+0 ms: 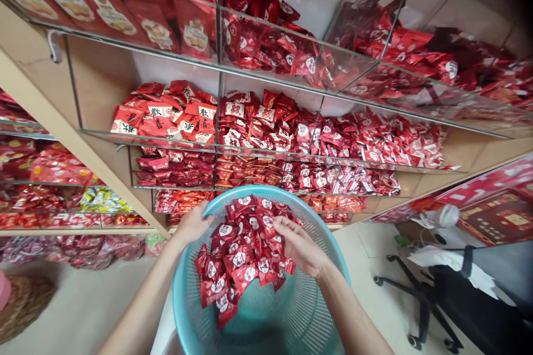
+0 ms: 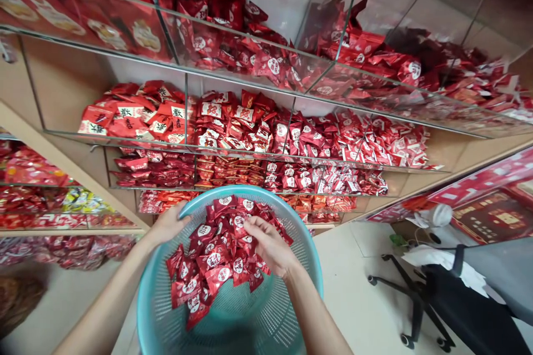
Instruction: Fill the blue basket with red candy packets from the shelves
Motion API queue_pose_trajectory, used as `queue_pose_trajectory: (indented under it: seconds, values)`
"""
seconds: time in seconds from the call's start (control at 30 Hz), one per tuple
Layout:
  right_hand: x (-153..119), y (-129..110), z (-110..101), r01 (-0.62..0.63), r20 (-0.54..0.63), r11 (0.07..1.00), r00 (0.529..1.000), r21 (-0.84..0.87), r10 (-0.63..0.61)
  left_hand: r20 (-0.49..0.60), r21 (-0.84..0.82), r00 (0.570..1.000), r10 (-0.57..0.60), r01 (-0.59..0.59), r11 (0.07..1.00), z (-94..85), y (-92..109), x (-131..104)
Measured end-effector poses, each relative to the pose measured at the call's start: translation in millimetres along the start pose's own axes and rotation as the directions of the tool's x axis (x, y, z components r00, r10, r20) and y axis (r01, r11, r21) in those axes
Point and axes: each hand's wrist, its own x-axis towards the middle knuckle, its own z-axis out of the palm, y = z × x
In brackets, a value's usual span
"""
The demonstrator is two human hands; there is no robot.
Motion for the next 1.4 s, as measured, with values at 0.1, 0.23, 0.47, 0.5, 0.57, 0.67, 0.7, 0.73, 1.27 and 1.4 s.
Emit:
queue_pose_trajectory:
  seconds: [0.1, 0.23, 0.47, 0.5, 0.57, 0.67, 0.7, 0.73, 1.27, 1.4]
  values:
    - [0.2, 9.7, 7.9, 0.003, 0.013, 0.982, 1.000, -0.187, -0.001, -0.009, 0.013, 1.000, -0.002, 0.002, 1.000, 0.5, -0.5, 0.2]
    - [1.7, 15.4, 25.7, 0.070, 0.078, 0.935, 0.996, -0.347, -0.046, -0.019, 0.033, 1.000, 0.007, -0.006, 0.999, 3.5, -3.1, 0.4]
    - [14.1, 40.0, 70.8, 0.152, 0.204, 0.836, 0.978, -0.527, -0.050, -0.022, 0.052, 1.000, -0.006, 0.008, 0.999, 4.5, -4.3, -0.3]
    - [15.5, 45.1, 76.7, 0.154, 0.192, 0.807, 0.980, -0.570, -0.052, -0.024, 0.058, 1.000, -0.006, 0.008, 0.998, 4.0, -3.7, -0.6]
    - [17.0, 54.0, 87.3, 0.167, 0.165, 0.739, 0.983, -0.652, -0.076, -0.027, 0.062, 1.000, -0.002, 0.004, 0.998, 2.8, -1.9, -1.5]
    - [16.2, 62.1, 98.8, 0.168, 0.139, 0.655, 0.986, -0.737, -0.096, -0.034, 0.068, 0.999, -0.006, 0.008, 0.998, 1.2, 0.8, -3.0]
    - [15.6, 63.6, 101.0, 0.163, 0.129, 0.629, 0.987, -0.760, -0.100, -0.035, 0.069, 0.999, -0.008, 0.011, 0.998, 0.9, 1.5, -3.5]
    - [14.9, 64.9, 102.5, 0.160, 0.116, 0.604, 0.987, -0.781, -0.111, -0.037, 0.073, 0.999, -0.010, 0.013, 0.997, 0.7, 1.9, -3.9]
    - [14.8, 19.3, 82.0, 0.316, 0.116, 0.732, 0.943, -0.603, -0.312, -0.017, -0.023, 1.000, 0.023, -0.024, 0.999, 0.1, 2.8, -6.1]
    - [12.1, 14.9, 60.0, 0.268, 0.061, 0.661, 0.946, -0.701, -0.319, -0.027, 0.022, 1.000, -0.002, 0.003, 1.000, 0.6, 2.1, -5.5]
